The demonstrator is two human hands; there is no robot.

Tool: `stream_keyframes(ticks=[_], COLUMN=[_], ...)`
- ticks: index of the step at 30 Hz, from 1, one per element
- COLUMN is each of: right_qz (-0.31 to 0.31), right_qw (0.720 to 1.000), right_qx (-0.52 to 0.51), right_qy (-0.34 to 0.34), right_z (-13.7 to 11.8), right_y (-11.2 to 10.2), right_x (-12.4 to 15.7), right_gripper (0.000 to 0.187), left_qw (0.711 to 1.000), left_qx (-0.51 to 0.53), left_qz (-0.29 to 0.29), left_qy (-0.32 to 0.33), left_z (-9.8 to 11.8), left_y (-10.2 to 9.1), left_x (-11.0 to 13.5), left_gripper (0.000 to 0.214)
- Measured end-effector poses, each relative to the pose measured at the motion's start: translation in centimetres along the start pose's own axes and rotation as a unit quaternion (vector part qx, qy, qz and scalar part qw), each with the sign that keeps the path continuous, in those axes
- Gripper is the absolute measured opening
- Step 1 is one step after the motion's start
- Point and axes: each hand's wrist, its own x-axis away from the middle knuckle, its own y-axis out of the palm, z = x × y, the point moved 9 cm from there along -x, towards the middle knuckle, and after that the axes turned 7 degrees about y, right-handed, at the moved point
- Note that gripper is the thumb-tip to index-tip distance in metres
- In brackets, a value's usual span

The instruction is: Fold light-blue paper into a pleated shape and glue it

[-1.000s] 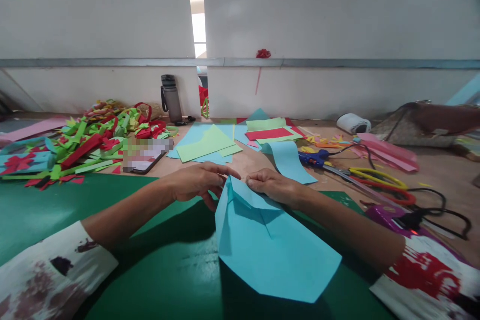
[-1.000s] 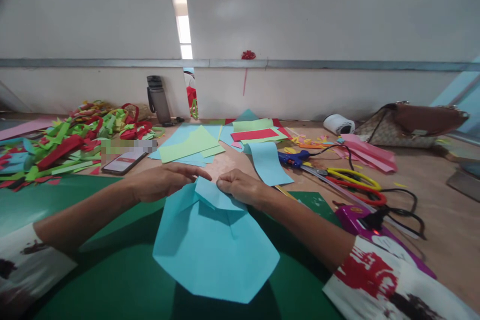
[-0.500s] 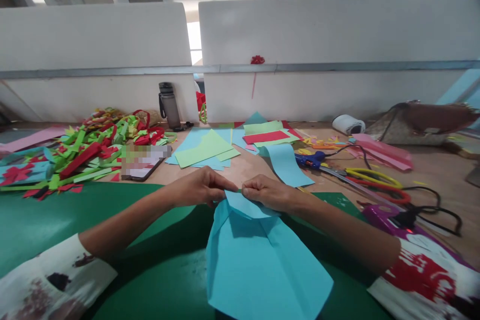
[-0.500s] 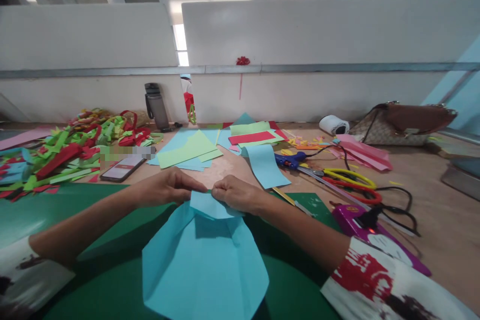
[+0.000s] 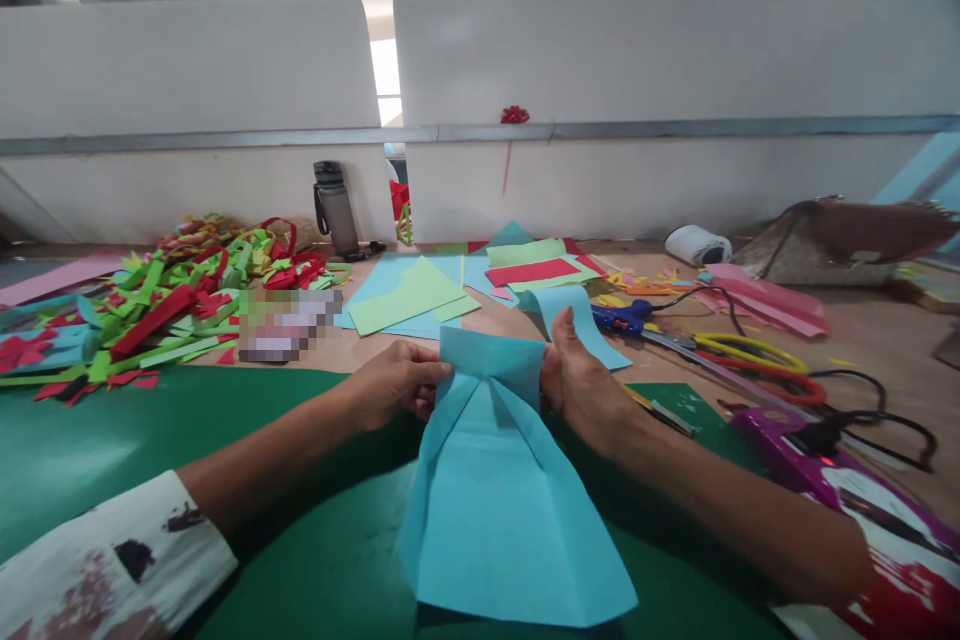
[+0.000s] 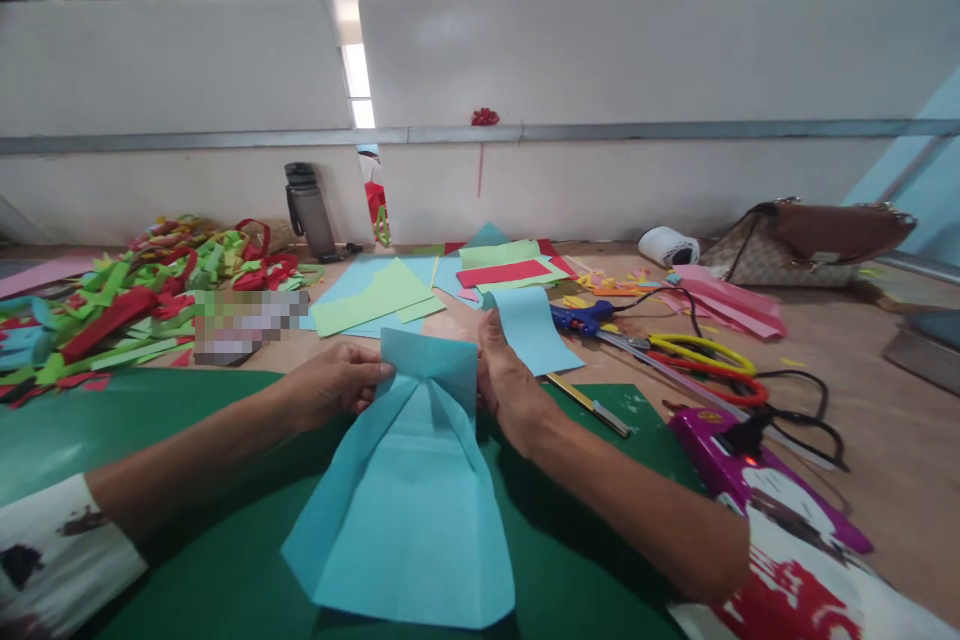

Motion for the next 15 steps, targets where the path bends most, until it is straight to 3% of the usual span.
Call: stream_keyframes(ticks=[5,10,15], right_qz=[0.025,0.017,0.001], right_qw=[0.998,0.998,0.998], right_qx=[0.044,0.057,0.061], right_qy=[-0.026,0.01,0.021], right_z=[0.2,1.5,1.6], right_y=[-0.7,-0.7,-0.1], right_x=[0.2,-0.1,0.0], right_gripper=[0.051,0.035,0.034], left_qw=[0.998,0.997,0.996], left_qx=[0.045,0.065,0.065], left_qz=[0.019,0.016,0.024], left_qy=[-0.026,-0.037,-0.047], left_z=[-0.5,-0.8,-1.2], left_y=[0.3,0.3,0.5], left_x=[0.2,0.2,0.2], left_gripper=[0.034,0.037,0.041])
